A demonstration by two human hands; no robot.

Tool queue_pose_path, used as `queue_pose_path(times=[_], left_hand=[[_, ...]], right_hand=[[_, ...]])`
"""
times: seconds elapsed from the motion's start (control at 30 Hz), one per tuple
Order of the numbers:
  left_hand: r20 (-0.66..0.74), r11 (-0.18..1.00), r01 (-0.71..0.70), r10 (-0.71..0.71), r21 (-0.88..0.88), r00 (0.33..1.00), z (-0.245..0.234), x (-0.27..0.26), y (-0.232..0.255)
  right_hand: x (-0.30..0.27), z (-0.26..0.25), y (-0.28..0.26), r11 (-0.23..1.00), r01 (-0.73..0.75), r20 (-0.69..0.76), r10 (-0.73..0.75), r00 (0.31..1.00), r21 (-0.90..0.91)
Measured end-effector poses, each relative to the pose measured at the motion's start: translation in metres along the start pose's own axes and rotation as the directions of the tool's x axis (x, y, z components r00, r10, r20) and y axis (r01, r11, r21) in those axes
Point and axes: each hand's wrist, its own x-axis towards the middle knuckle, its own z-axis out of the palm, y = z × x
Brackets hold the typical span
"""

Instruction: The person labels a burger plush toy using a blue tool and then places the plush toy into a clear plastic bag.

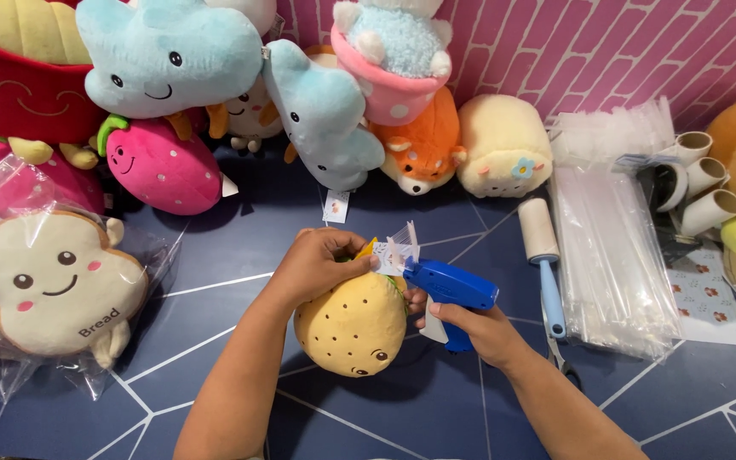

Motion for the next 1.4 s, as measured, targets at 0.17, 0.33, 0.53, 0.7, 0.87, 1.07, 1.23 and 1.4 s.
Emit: queue_pose_path(times=[0.17, 0.33, 0.53, 0.7, 0.87, 1.07, 1.23, 1.4], left_hand=[[-0.036, 0.999, 0.024, -0.023, 0.035, 0.999, -0.005, 0.0, 0.003], [-0.129, 0.992, 0.129, -0.126, 0.011, 0.984, -0.024, 0.0, -0.008], [0.052, 0.877, 0.291, -0.294, -0.382, 0.954, -0.02, 0.007, -0.02], [0.224, 0.624, 0.386, -0.325, -0.679, 0.919, -0.014, 0.038, -0.089], [0.312, 0.559, 0.442, -0.318, -0.701, 0.896, -0.01, 0.041, -0.089], [0.359, 0.56, 0.465, -0.296, -0.686, 0.885, 0.008, 0.05, -0.109], [0.35, 0.569, 0.435, -0.258, -0.698, 0.9, 0.018, 0.051, -0.117], [0.353, 0.58, 0.426, -0.24, -0.694, 0.904, 0.023, 0.052, -0.114]], right_hand=[[-0.003, 0.005, -0.01, 0.996, 0.009, -0.021, -0.007, 1.0, 0.087], [-0.013, -0.023, -0.053, 0.967, 0.251, -0.131, -0.244, 0.961, 0.042], [-0.012, -0.054, -0.058, 0.814, -0.263, -0.468, -0.012, 0.884, -0.518], [0.019, -0.074, -0.016, 0.074, -0.412, -0.403, 0.118, 0.908, -0.908], [0.023, -0.084, 0.023, -0.247, -0.325, -0.306, -0.113, 0.945, -0.913], [0.023, -0.072, 0.015, -0.242, -0.353, -0.327, -0.142, 0.934, -0.904], [0.017, -0.063, -0.002, -0.253, -0.27, -0.263, -0.062, 0.963, -0.929], [0.002, 0.012, -0.044, 0.529, 0.25, 0.237, -0.094, 0.967, -0.811]])
